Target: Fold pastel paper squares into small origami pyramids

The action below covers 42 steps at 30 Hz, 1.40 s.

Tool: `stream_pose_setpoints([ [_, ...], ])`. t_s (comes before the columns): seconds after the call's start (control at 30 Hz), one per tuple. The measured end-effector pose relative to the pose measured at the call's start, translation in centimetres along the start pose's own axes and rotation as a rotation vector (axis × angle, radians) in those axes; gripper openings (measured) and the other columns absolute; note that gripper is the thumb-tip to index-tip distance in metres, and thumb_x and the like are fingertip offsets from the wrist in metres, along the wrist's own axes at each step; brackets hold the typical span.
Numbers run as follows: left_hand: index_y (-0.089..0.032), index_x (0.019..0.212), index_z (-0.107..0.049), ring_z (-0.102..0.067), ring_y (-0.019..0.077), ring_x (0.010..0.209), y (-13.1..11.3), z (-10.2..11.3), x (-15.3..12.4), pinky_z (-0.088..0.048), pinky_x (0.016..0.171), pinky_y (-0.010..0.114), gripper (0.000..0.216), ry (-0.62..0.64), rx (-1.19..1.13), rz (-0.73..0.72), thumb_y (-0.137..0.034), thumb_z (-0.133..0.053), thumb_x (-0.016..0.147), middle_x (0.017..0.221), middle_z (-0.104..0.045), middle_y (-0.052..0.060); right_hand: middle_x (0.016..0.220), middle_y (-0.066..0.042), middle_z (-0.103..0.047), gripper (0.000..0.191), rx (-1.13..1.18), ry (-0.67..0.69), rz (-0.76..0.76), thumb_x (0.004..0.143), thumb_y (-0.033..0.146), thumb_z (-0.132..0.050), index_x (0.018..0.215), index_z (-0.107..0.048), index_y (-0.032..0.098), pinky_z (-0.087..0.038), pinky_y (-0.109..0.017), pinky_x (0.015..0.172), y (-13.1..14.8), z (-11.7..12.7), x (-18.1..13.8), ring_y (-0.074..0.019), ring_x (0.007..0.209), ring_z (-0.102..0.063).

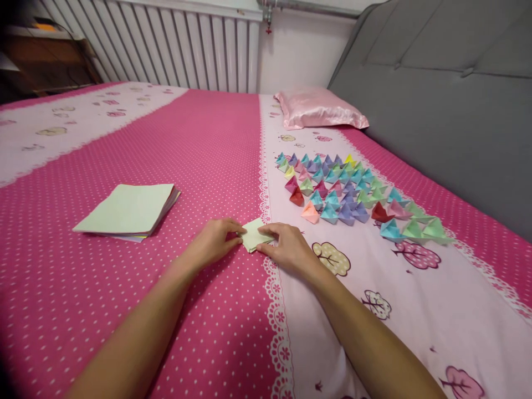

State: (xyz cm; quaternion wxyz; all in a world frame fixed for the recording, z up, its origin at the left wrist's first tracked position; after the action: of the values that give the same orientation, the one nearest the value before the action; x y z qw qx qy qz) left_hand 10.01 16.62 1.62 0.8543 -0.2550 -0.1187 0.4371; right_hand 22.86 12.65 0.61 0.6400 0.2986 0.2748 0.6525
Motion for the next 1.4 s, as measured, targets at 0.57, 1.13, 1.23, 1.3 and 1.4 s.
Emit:
stream_pose_setpoints([
  [0.57, -0.016, 0.081, -0.071, -0.055, 0.0149, 0.07, 0.6, 0.4, 0.9, -0.042, 0.066, 0.026, 0.018, 0.002, -0.065, -0.103, -0.023, -0.054, 0.077, 0.073, -0.064, 0.004, 0.086, -0.004, -0.071, 0.019, -0.126, -0.13, 0.076, 0.079, 0.018, -0.053, 0.088, -0.071, 0.019, -0.046, -0.029, 0.069, 0.3, 0.5, 0.3, -0.0173, 0.076, -0.063],
  [1.13, -0.018, 0.082, -0.062, -0.059, 0.0198, 0.08, 0.9, -1.1, 1.9, -0.043, 0.072, 0.03, 0.014, -0.22, 0.165, 0.079, -0.02, -0.05, 0.077, 0.081, -0.065, 0.007, 0.098, -0.005, -0.059, 0.014, -0.141, -0.252, 0.144, 0.076, 0.016, -0.053, 0.085, -0.063, 0.02, -0.047, -0.033, 0.071, -0.2, -0.3, 0.7, -0.0158, 0.073, -0.057],
  [1.23, -0.019, 0.083, -0.062, -0.06, 0.0212, 0.078, 1.0, -1.6, 2.1, -0.043, 0.071, 0.031, 0.015, -0.201, 0.159, 0.089, -0.028, -0.053, 0.076, 0.08, -0.066, 0.007, 0.095, -0.005, -0.058, 0.012, -0.142, -0.272, 0.129, 0.075, 0.022, -0.057, 0.086, -0.063, 0.02, -0.047, -0.032, 0.069, -0.5, -0.5, 0.9, -0.0174, 0.075, -0.056],
  [1.3, -0.019, 0.084, -0.063, -0.06, 0.0225, 0.079, 1.2, -1.7, 2.2, -0.043, 0.071, 0.032, 0.017, -0.194, 0.156, 0.103, -0.03, -0.055, 0.074, 0.081, -0.067, 0.008, 0.093, -0.005, -0.058, 0.013, -0.143, -0.277, 0.121, 0.074, 0.022, -0.058, 0.085, -0.063, 0.02, -0.046, -0.032, 0.068, -0.6, -0.6, 1.0, -0.018, 0.076, -0.056],
  [1.4, -0.018, 0.086, -0.063, -0.06, 0.0224, 0.079, 1.4, -1.8, 2.3, -0.044, 0.071, 0.032, 0.017, -0.182, 0.148, 0.124, -0.027, -0.056, 0.073, 0.081, -0.067, 0.008, 0.093, -0.005, -0.057, 0.015, -0.144, -0.268, 0.114, 0.071, 0.016, -0.057, 0.084, -0.063, 0.02, -0.046, -0.033, 0.07, -0.7, -0.6, 1.1, -0.018, 0.076, -0.055],
])
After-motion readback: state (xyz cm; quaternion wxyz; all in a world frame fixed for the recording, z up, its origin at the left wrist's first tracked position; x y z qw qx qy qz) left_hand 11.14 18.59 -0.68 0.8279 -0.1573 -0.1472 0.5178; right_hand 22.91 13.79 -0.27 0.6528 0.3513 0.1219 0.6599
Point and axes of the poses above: each hand's wrist, its own x-axis towards the middle knuckle, its own z-axis out of the back of the hand, y = z × x, the point moved 9 cm from there along x, towards the middle knuckle
